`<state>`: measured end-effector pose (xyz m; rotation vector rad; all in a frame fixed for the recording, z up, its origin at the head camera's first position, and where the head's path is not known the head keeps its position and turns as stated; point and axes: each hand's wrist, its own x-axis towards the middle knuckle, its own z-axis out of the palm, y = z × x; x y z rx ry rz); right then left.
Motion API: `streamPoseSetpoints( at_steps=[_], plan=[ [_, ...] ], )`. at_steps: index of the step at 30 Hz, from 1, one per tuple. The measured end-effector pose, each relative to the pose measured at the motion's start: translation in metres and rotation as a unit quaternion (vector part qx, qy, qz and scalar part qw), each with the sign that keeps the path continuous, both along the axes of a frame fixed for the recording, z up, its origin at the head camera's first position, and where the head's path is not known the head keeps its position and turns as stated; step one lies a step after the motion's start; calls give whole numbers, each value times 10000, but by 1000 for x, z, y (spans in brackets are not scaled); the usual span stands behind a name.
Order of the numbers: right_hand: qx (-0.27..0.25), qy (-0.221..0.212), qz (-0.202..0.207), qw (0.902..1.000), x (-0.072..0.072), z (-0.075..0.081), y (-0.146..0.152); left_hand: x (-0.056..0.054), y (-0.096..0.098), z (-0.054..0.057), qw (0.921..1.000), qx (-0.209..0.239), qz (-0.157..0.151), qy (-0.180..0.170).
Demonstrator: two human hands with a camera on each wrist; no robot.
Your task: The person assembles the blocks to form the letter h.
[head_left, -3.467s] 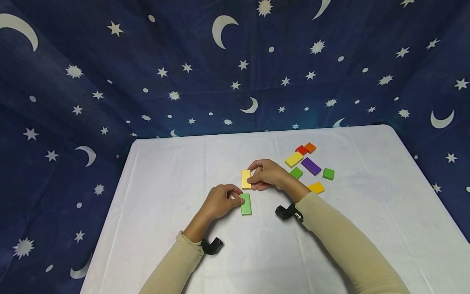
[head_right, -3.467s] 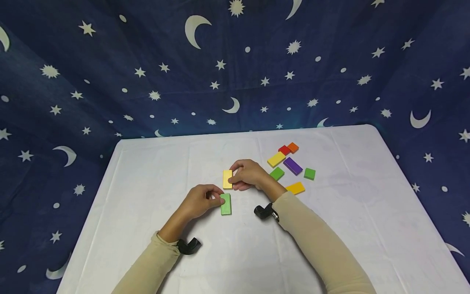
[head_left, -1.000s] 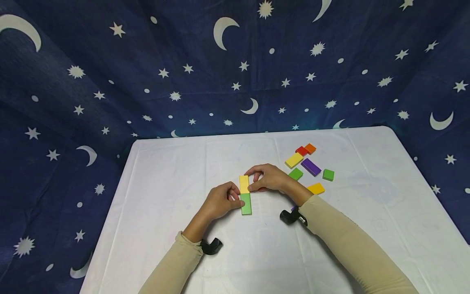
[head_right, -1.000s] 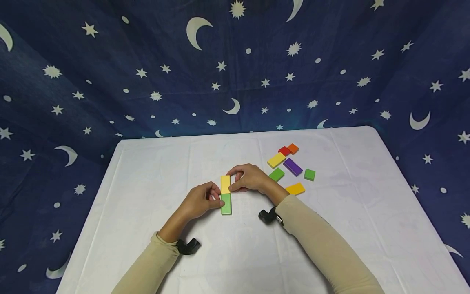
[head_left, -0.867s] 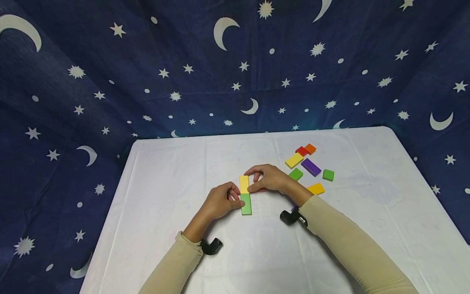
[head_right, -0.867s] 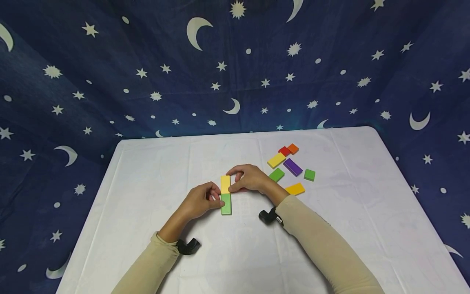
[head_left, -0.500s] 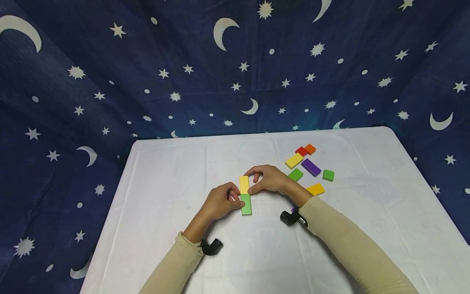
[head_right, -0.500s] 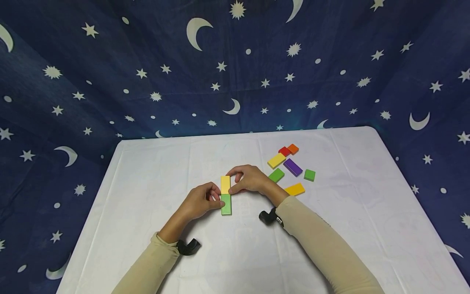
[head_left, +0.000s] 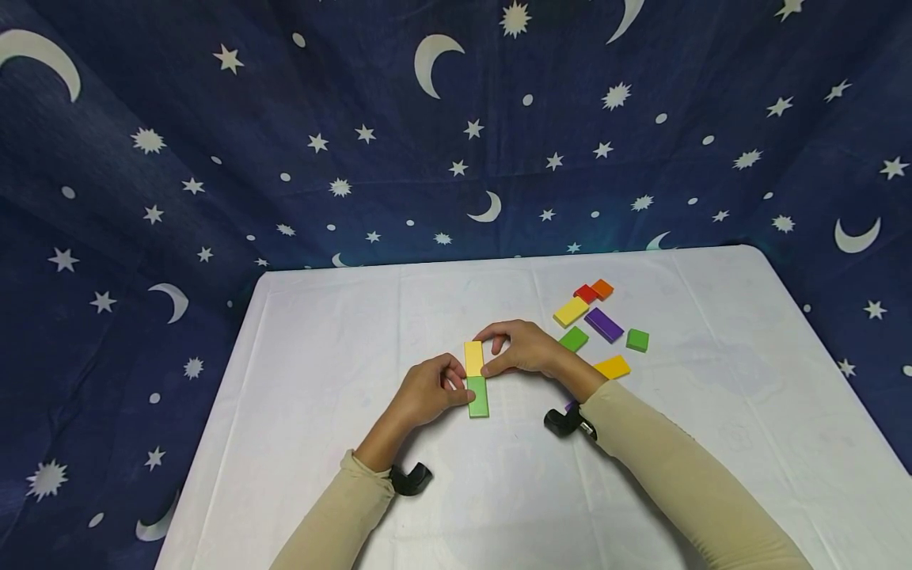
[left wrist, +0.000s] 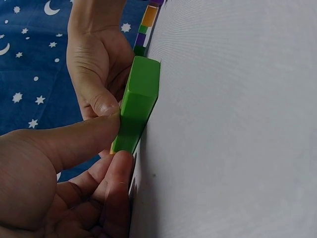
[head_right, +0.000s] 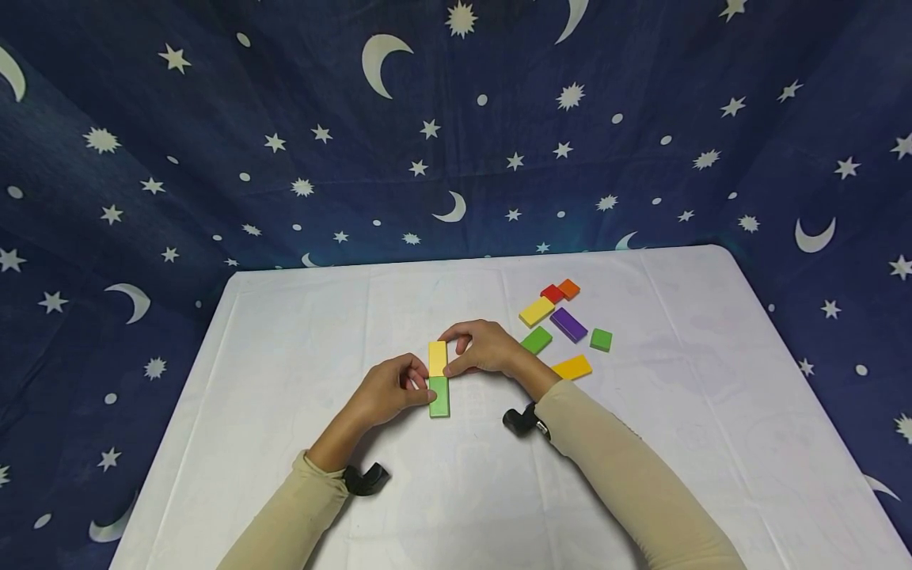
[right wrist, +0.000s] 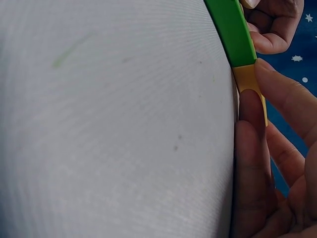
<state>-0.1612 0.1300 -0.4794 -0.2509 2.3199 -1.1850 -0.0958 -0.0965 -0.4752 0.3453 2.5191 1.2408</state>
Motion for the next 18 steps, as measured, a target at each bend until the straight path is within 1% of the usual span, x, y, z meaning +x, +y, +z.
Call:
streamPoseSetpoints(
  at_steps=[7, 10, 15, 17, 18],
  plan=[
    [50, 48, 38, 10000, 1, 0, 1, 0, 0, -1, 10000, 11, 13, -35],
    [58, 35, 85, 9999, 0, 1, 2, -1, -1, -1, 9999, 60, 20, -122],
    [-184, -135, 93, 9997, -2, 0, 4, -3, -4, 2, 9990, 230, 112, -358],
    [-349, -262, 30, 9990, -3, 0, 7, -4, -4, 5, 9987, 284, 170, -392],
    [-460, -329, 9, 9984, -3, 0, 9, -4, -4, 6, 9988, 286, 185, -356]
  ],
)
